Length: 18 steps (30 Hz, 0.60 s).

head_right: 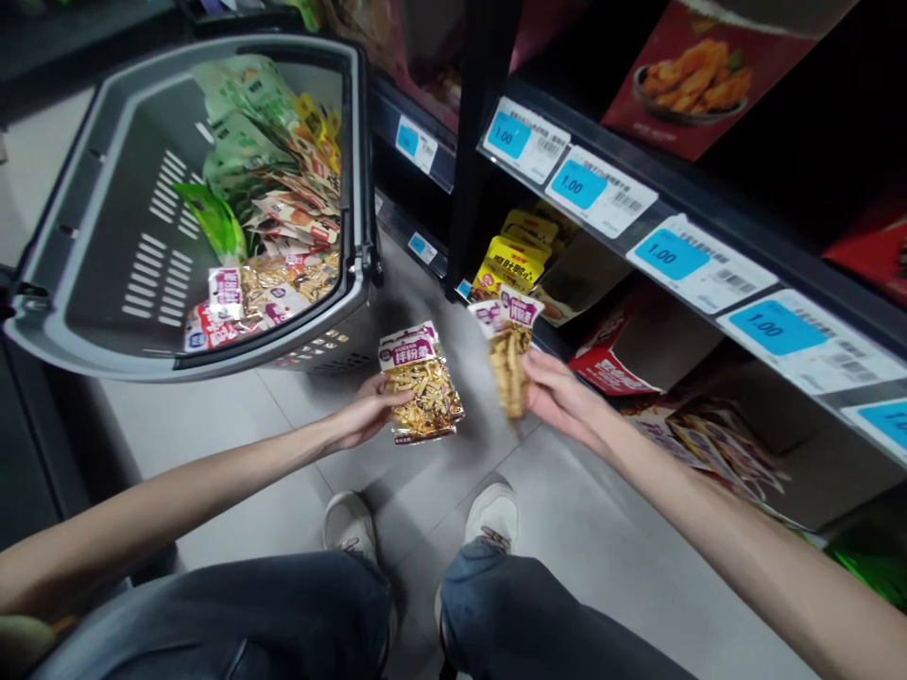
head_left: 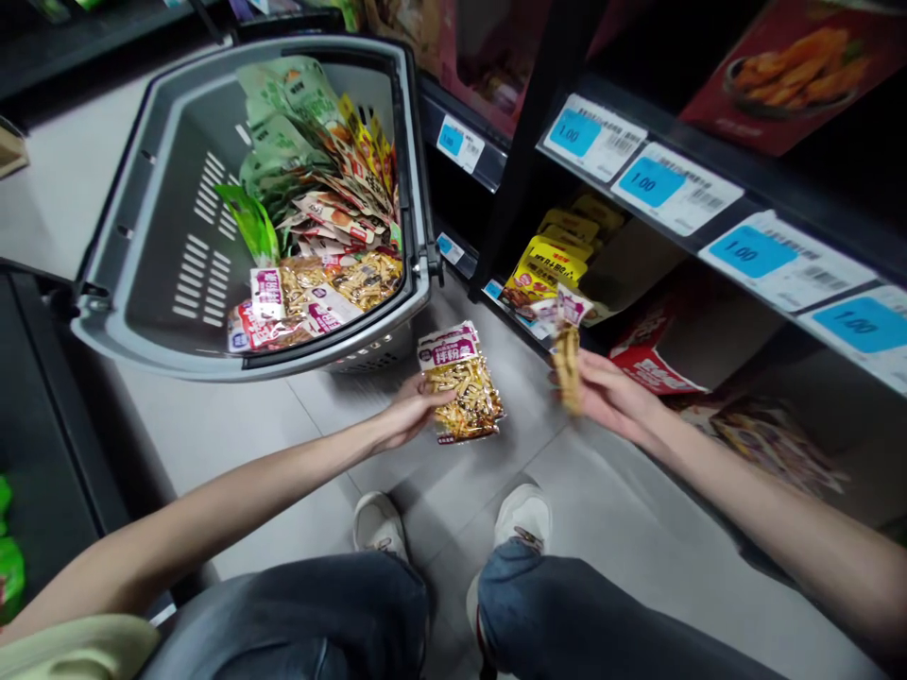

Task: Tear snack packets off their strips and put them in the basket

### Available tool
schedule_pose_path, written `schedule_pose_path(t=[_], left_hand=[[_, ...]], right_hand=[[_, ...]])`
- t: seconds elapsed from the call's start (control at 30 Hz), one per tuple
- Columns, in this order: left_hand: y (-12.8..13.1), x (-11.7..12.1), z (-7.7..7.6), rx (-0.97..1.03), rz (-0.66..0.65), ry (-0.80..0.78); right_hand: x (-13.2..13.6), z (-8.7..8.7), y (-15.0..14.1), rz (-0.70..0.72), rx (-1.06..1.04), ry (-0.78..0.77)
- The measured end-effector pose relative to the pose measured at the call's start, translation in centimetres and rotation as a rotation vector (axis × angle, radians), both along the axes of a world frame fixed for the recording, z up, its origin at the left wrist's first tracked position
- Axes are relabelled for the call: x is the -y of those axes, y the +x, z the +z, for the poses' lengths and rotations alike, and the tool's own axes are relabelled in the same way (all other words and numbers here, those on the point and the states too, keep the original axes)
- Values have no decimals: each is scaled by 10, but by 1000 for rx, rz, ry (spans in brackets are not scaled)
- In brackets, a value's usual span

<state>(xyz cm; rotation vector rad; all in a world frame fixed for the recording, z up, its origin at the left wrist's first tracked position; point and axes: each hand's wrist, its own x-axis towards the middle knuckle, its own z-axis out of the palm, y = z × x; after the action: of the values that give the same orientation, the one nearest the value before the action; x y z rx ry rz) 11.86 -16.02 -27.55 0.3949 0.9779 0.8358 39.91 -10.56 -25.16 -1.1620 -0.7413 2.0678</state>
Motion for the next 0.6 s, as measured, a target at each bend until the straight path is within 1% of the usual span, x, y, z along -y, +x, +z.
schedule_pose_path(t=[0.07,0.17,0.27,0.33,0.47,0.6], left_hand=[[2,2,-6,-60,29,23],[7,3,-11,-161,53,49],[15,4,-6,-251,68,68],[20,5,0,-312,73,81],[24,9,8,-384,74,115],[22,10,8,-342,45,147]], right_hand=[[-1,5,3,14,-12,15],[9,3,-8,68,-20,8],[23,-5,-27,156,4,-25],[30,-9,-36,183,28,-41],[35,-10,-39,161,47,-27],[40,-8,-40,106,66,-2]])
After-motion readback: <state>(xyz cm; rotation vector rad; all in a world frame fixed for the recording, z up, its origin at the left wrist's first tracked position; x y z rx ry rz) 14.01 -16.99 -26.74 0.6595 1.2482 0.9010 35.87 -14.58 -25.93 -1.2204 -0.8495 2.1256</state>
